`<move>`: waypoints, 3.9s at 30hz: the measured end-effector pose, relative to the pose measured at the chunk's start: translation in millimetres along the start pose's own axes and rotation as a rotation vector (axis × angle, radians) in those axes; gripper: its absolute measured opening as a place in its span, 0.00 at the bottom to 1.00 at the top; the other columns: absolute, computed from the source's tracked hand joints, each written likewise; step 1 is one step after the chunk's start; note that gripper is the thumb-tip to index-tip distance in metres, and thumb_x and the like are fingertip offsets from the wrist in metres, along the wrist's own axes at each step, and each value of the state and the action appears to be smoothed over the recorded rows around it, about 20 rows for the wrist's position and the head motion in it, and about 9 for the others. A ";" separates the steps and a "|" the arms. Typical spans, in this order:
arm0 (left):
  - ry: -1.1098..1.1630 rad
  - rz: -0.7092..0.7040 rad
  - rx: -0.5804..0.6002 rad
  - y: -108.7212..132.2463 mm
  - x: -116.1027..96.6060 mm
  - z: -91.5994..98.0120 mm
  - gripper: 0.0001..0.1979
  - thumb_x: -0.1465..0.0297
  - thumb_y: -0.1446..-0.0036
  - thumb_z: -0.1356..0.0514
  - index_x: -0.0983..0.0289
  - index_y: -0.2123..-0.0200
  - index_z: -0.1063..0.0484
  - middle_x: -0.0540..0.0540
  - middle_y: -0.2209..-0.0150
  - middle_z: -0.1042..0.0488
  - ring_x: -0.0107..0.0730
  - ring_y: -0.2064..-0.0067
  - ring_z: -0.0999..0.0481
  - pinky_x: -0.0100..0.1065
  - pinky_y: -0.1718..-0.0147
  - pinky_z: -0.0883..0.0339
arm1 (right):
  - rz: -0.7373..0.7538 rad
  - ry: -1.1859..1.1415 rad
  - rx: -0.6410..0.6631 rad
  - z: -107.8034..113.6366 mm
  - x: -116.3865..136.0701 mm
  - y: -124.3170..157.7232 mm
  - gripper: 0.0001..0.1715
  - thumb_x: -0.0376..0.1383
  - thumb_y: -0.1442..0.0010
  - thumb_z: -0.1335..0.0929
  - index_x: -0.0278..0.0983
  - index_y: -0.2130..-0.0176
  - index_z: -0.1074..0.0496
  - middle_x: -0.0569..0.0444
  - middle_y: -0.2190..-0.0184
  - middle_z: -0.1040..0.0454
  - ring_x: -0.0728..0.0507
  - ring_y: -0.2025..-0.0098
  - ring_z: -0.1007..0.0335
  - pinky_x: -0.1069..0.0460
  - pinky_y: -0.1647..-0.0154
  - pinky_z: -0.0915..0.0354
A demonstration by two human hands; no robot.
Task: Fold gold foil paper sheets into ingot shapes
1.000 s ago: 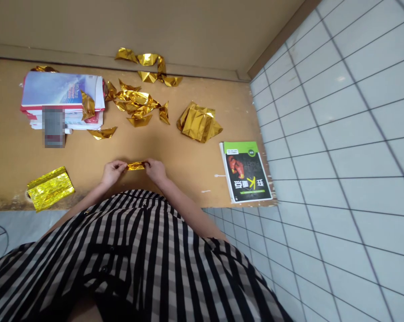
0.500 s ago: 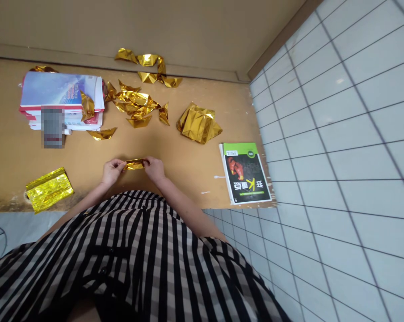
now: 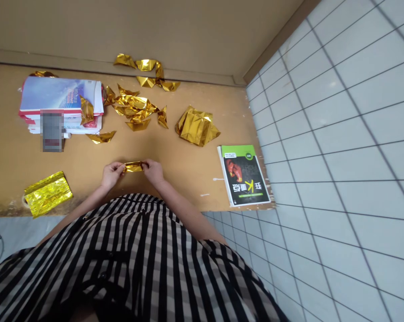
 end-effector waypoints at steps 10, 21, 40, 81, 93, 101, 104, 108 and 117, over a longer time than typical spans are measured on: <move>0.010 0.031 0.010 -3.7 -4.1 2.3 0.10 0.68 0.55 0.32 0.63 0.81 0.29 0.44 0.85 0.34 0.23 0.82 0.36 0.26 0.80 0.41 | -0.013 -0.154 0.017 -9.0 -13.1 -10.2 0.11 0.32 0.42 0.33 0.38 0.67 0.20 0.55 0.73 0.21 0.47 0.69 0.26 0.55 0.66 0.33; -0.031 0.004 0.040 -0.8 -2.2 7.0 0.12 0.66 0.55 0.32 0.62 0.82 0.31 0.43 0.87 0.35 0.23 0.83 0.37 0.26 0.80 0.43 | -0.022 -0.133 0.045 -12.5 -12.1 -7.1 0.09 0.34 0.43 0.32 0.38 0.71 0.21 0.56 0.76 0.23 0.47 0.70 0.27 0.55 0.67 0.35; -0.038 0.037 0.081 -2.0 -4.4 4.6 0.15 0.66 0.55 0.31 0.61 0.83 0.34 0.43 0.86 0.37 0.23 0.82 0.38 0.26 0.80 0.43 | -0.055 -0.113 0.048 -14.7 -12.5 -6.2 0.09 0.34 0.43 0.32 0.38 0.72 0.22 0.56 0.76 0.23 0.48 0.71 0.28 0.55 0.67 0.35; -0.020 0.038 0.092 -16.1 -5.7 6.0 0.12 0.68 0.57 0.30 0.63 0.68 0.25 0.43 0.81 0.32 0.25 0.77 0.32 0.28 0.74 0.37 | -0.121 -0.086 0.192 -10.3 -11.9 1.5 0.07 0.34 0.47 0.30 0.37 0.75 0.24 0.56 0.77 0.24 0.47 0.72 0.29 0.55 0.70 0.37; 0.063 0.091 0.075 16.1 3.2 -36.2 0.17 0.65 0.55 0.29 0.61 0.67 0.34 0.46 0.73 0.28 0.29 0.70 0.26 0.31 0.66 0.32 | -0.150 -0.242 -0.026 -35.2 -2.3 5.1 0.04 0.34 0.48 0.32 0.37 0.69 0.26 0.54 0.72 0.22 0.45 0.68 0.27 0.53 0.66 0.32; -0.015 0.028 0.094 4.2 1.0 -18.4 0.05 0.72 0.52 0.35 0.62 0.73 0.29 0.46 0.78 0.29 0.27 0.76 0.30 0.28 0.73 0.37 | -0.075 -0.380 0.101 -27.9 5.1 4.1 0.06 0.34 0.47 0.31 0.36 0.66 0.27 0.53 0.67 0.21 0.45 0.63 0.24 0.52 0.59 0.30; -0.041 0.062 0.088 1.6 3.8 -10.9 0.04 0.73 0.52 0.35 0.62 0.75 0.28 0.46 0.80 0.30 0.26 0.78 0.33 0.27 0.77 0.40 | -0.091 -0.365 -0.047 -10.8 -0.9 -6.6 0.12 0.39 0.47 0.30 0.36 0.62 0.27 0.52 0.66 0.22 0.45 0.63 0.25 0.51 0.59 0.30; -0.032 0.097 0.101 -0.8 5.9 -4.3 0.05 0.70 0.54 0.33 0.63 0.76 0.27 0.45 0.82 0.31 0.26 0.79 0.33 0.27 0.78 0.40 | -0.109 -0.340 -0.025 1.0 -5.7 -14.9 0.11 0.39 0.46 0.30 0.35 0.62 0.25 0.54 0.69 0.23 0.47 0.66 0.27 0.52 0.61 0.31; -0.076 0.103 0.103 -3.8 0.4 5.1 0.06 0.67 0.54 0.35 0.63 0.78 0.27 0.46 0.83 0.31 0.25 0.79 0.33 0.27 0.77 0.40 | -0.096 -0.125 0.143 3.5 -3.1 -9.0 0.11 0.29 0.45 0.34 0.37 0.68 0.20 0.56 0.75 0.23 0.48 0.70 0.28 0.54 0.65 0.34</move>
Point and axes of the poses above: each hand's wrist, its own y-axis away from the middle knuckle, its own z-axis out of the back of the hand, x = y × z, the point moved 3 cm from there along -y, towards the middle knuckle
